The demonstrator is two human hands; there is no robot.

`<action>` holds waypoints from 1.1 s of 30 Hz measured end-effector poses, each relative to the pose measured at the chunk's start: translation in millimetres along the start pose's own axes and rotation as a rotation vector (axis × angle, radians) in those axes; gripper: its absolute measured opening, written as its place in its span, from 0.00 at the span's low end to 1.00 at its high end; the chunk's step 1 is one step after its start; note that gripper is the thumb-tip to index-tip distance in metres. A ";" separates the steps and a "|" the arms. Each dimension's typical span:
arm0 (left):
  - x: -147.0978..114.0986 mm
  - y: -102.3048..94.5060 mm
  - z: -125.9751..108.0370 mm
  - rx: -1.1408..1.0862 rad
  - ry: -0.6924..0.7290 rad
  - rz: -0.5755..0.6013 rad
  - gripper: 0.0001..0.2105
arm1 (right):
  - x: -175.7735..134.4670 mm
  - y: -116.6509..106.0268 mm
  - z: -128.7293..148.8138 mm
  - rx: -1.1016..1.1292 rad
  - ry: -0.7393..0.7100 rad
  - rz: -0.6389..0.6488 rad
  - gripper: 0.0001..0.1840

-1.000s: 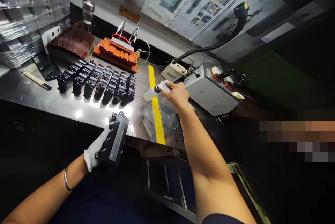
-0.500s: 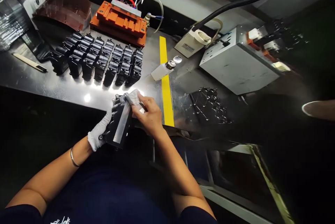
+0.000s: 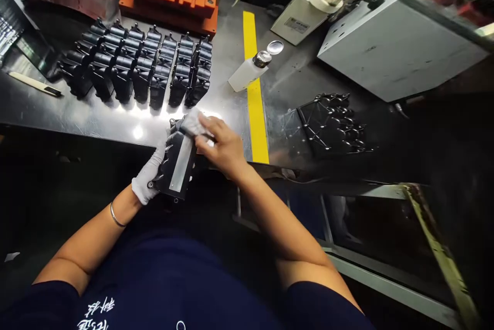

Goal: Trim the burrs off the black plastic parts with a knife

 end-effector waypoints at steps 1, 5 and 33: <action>-0.8 0.5 -0.7 0.020 -0.002 -0.011 0.30 | 0.4 0.0 -2.8 0.005 0.034 -0.019 0.26; 1.4 -1.5 -2.6 -0.024 -0.016 0.020 0.32 | -6.9 2.4 11.0 -0.007 -0.156 0.007 0.29; 7.3 -5.2 -3.7 0.047 -0.067 -0.001 0.33 | -8.4 -8.8 0.6 0.045 -0.029 0.026 0.25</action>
Point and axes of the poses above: each hand's wrist, its own x-axis towards the middle knuckle, its own y-axis out of the palm, z = x × y, the point moved 5 cm from there along x, towards the middle knuckle, and after that the axes turned 11 degrees about -x, right-handed, at the moved point
